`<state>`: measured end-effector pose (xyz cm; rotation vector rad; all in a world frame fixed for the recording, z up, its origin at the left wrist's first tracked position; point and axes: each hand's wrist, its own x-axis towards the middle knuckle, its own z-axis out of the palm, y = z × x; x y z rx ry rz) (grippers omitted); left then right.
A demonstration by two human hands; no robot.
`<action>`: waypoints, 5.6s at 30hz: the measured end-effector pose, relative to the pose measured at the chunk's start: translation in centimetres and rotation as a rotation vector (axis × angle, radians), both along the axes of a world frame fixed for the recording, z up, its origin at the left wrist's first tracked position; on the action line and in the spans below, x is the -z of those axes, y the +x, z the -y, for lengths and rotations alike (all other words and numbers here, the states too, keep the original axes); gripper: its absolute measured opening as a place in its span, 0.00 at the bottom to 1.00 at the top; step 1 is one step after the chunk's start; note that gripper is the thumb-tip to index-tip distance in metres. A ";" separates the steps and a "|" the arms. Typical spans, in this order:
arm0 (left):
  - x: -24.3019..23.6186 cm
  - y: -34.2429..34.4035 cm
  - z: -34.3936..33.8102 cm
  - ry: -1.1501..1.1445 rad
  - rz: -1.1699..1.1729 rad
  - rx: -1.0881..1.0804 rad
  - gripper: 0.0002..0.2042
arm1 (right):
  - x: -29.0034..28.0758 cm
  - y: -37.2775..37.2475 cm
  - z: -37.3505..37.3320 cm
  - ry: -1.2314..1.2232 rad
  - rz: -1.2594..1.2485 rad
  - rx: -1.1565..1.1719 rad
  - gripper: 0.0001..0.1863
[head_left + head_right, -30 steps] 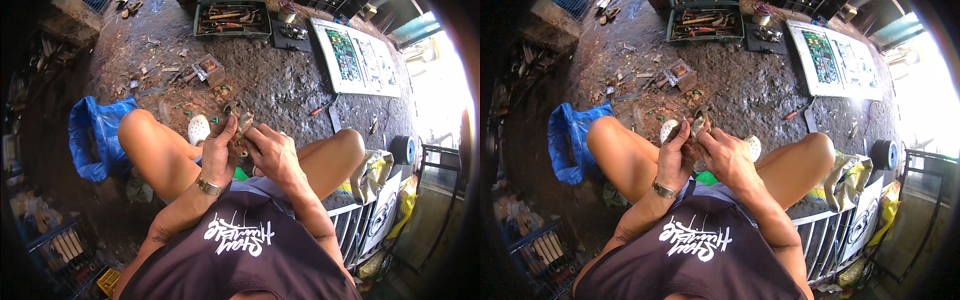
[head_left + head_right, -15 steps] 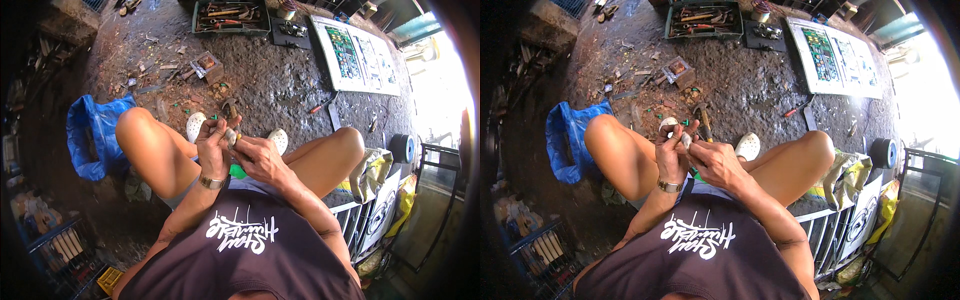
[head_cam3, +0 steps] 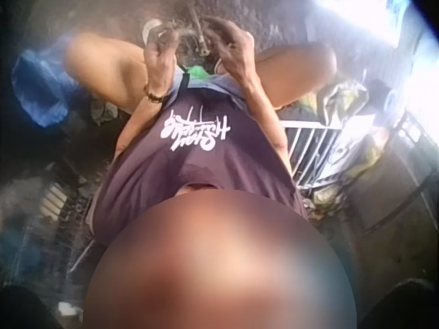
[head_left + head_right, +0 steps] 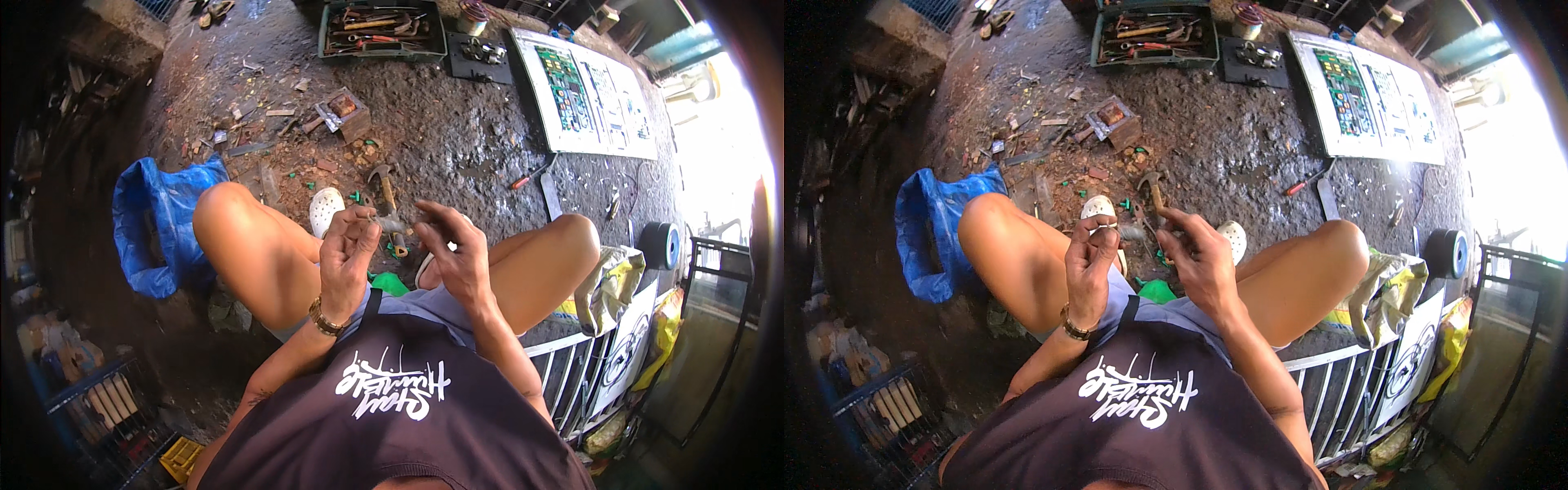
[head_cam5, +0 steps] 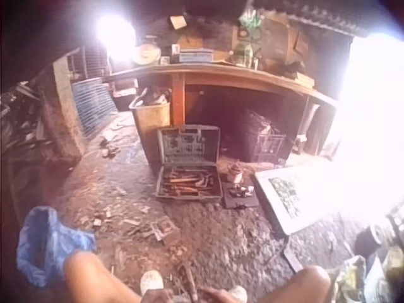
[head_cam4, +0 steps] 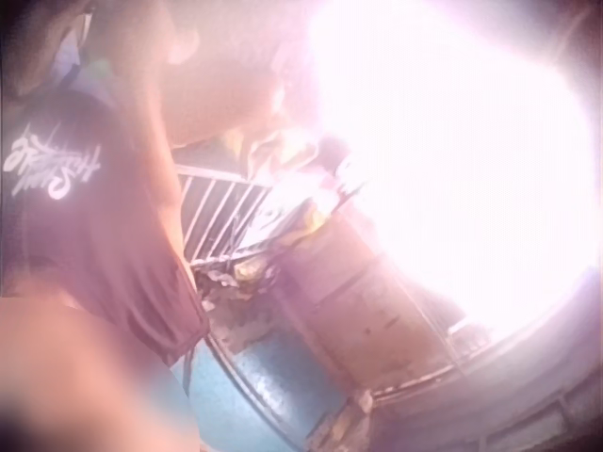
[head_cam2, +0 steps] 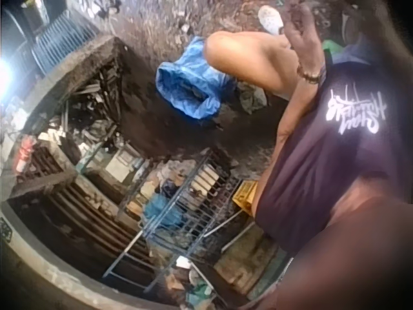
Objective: The person sits on the floor and uses a hammer to strike a small metal component placed in a metal frame. The person then picks up a cloth and wipes the component before striking it again with the hammer.
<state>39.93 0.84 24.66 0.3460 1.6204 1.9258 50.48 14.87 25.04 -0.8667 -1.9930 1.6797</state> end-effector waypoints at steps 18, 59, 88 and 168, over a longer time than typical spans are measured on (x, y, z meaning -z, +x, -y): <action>-3.4 -1.2 1.7 0.118 -0.143 0.214 0.19 | -1.6 -2.2 2.0 -0.194 -0.314 -0.175 0.04; 21.4 -20.9 10.6 -0.251 0.413 -0.021 0.24 | 29.1 -8.1 3.3 0.030 0.827 -0.177 0.18; 26.0 -32.2 1.2 -0.859 0.019 0.496 0.14 | 30.4 -9.1 -2.8 0.153 0.949 -0.269 0.19; 26.4 -43.2 -2.1 -1.247 -0.577 0.952 0.25 | 31.7 -2.8 -3.0 -0.435 0.724 0.062 0.18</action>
